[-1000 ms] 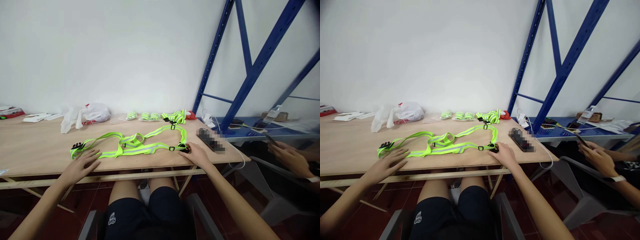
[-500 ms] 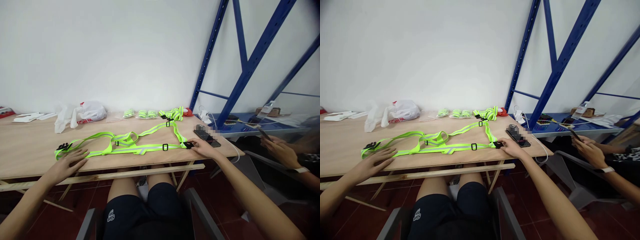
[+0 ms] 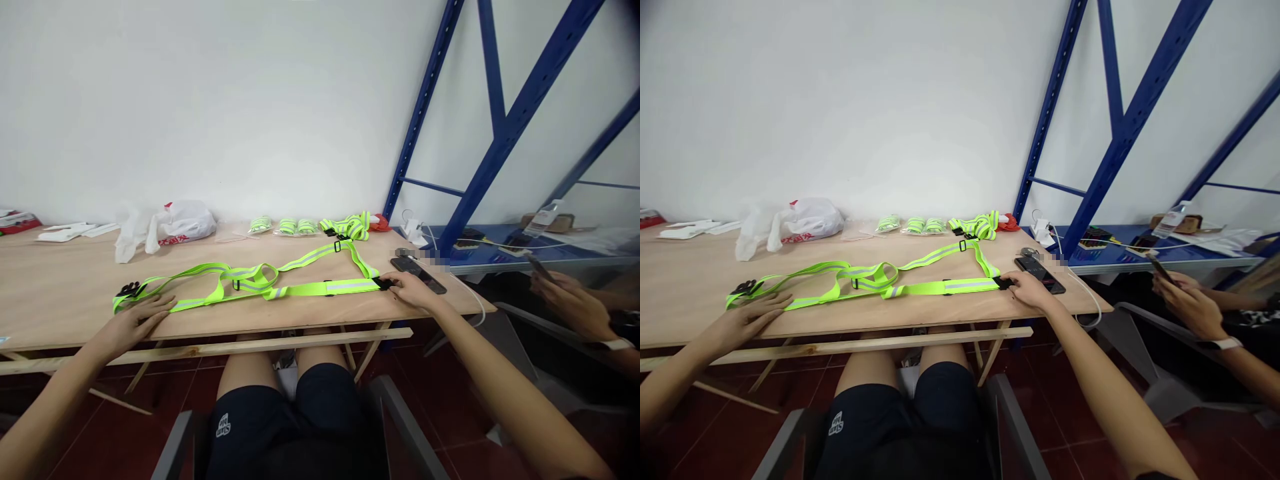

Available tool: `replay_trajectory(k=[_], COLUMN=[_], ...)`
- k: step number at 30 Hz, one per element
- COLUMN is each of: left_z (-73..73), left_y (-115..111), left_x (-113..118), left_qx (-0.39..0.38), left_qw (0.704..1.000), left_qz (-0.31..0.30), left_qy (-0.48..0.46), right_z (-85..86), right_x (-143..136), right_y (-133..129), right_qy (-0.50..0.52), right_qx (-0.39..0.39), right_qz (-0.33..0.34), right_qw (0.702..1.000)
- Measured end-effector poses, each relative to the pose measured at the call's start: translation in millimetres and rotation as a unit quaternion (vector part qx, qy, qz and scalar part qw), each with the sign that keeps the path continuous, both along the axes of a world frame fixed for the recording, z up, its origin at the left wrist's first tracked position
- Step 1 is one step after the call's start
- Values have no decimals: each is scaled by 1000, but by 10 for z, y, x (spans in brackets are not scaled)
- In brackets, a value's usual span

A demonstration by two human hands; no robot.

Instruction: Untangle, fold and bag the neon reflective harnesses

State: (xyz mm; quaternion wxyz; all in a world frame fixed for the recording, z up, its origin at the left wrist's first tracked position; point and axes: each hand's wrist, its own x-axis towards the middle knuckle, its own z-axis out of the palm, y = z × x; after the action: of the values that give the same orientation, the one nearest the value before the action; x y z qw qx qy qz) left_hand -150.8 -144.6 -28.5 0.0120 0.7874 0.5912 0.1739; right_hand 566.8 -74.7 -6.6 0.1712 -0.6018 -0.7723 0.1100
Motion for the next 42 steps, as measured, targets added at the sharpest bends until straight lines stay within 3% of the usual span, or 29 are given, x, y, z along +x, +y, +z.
replay_trajectory(k=[14, 17, 21, 26, 29, 35, 42], left_z=[-103, -29, 144, 267, 223, 52, -14], left_y=[-178, -263, -389, -388, -292, -134, -181], left_x=[205, 404, 838, 1378, 1603, 1892, 2038], left_qx=[34, 69, 150, 139, 125, 86, 27], left_qw=[997, 995, 988, 987, 984, 986, 991], left_qz=[51, 55, 10, -81, -125, -139, -129], left_qy=[55, 51, 18, 3, 14, 17, 12], right_z=[-69, -98, -98, -100, -156, -273, -204], right_x=[-56, -55, -94, -202, -242, -362, -850], right_y=[8, 13, -37, -91, -94, -237, -460], right_qy=[-27, -14, 7, 20, 22, -15, -53], right_qx=[32, 34, 55, 78, 101, 164, 177], right_qz=[22, 20, 17, 4, 12, 17, 93], right_qw=[999, 999, 998, 997, 995, 986, 978])
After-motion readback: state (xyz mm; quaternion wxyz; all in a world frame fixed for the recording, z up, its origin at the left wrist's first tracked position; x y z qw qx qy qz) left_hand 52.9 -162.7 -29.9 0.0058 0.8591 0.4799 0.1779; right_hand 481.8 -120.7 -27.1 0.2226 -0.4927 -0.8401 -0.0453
